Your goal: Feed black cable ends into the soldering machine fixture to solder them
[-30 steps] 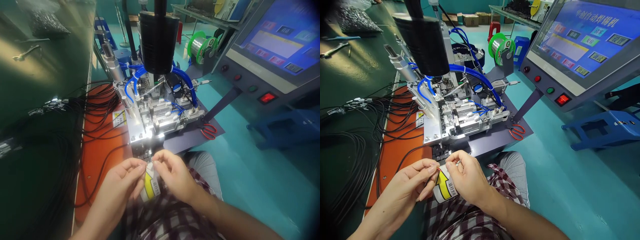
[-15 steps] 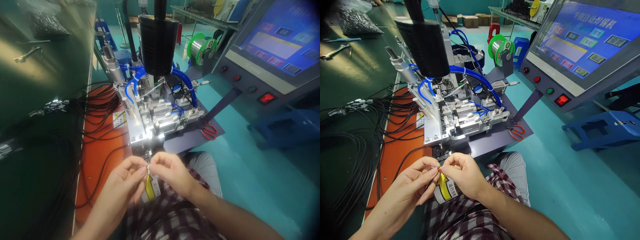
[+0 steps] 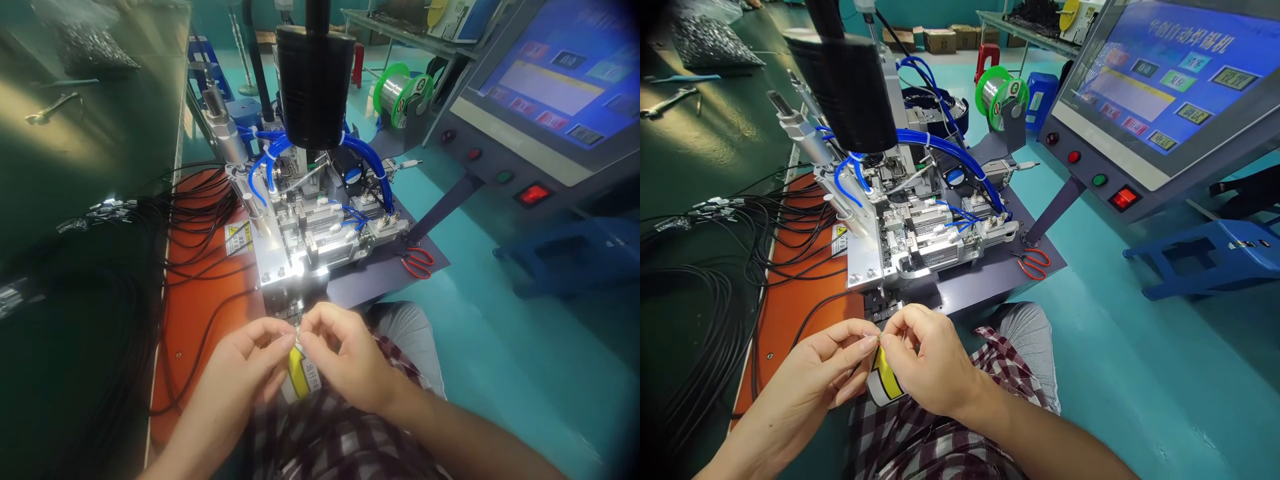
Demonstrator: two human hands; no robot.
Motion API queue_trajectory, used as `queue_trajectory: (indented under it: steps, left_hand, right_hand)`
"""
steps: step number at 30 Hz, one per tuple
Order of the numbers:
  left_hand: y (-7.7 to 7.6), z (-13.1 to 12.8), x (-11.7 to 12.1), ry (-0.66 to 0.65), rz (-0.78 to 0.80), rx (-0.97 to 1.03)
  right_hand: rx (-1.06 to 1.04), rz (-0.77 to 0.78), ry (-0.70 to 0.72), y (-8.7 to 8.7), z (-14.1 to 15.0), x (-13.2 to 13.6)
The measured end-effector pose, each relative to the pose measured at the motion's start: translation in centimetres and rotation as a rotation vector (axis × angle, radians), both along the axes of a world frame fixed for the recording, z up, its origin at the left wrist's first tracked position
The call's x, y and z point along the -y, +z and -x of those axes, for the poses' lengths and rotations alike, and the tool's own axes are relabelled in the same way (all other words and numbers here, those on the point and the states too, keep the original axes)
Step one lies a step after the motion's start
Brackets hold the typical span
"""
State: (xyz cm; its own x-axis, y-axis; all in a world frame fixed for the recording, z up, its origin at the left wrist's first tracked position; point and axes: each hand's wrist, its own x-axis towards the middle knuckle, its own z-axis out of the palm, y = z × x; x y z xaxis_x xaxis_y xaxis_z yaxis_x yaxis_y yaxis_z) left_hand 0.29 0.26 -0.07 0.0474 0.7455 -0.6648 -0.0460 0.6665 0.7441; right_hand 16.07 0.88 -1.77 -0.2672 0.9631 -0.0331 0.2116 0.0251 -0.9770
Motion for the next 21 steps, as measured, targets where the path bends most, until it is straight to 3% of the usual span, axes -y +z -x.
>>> queue_trajectory:
  steps: [4,13,18,21]
  left_hand:
    - [0.4,-0.1,0.1,0.001,-0.013,-0.016]
    - [0.4,0.1,0.5,-0.014,-0.064,0.069]
    - [0.0,0.4,0.9,-0.095,-0.139,-0.048]
    - [-0.3,0.3,1.3,-0.031,-0.194,-0.085]
  right_hand:
    - [0.064,-0.115,0.014,0.3,-0.1,0.3]
    - [-0.018,0.129,-0.014,-0.2,0.6,0.2]
    - [0.083,-0.034,-0.03,0.2,0.5,0.4]
    - [0.117,-0.16,-0.029,0.4,0.5,0.5]
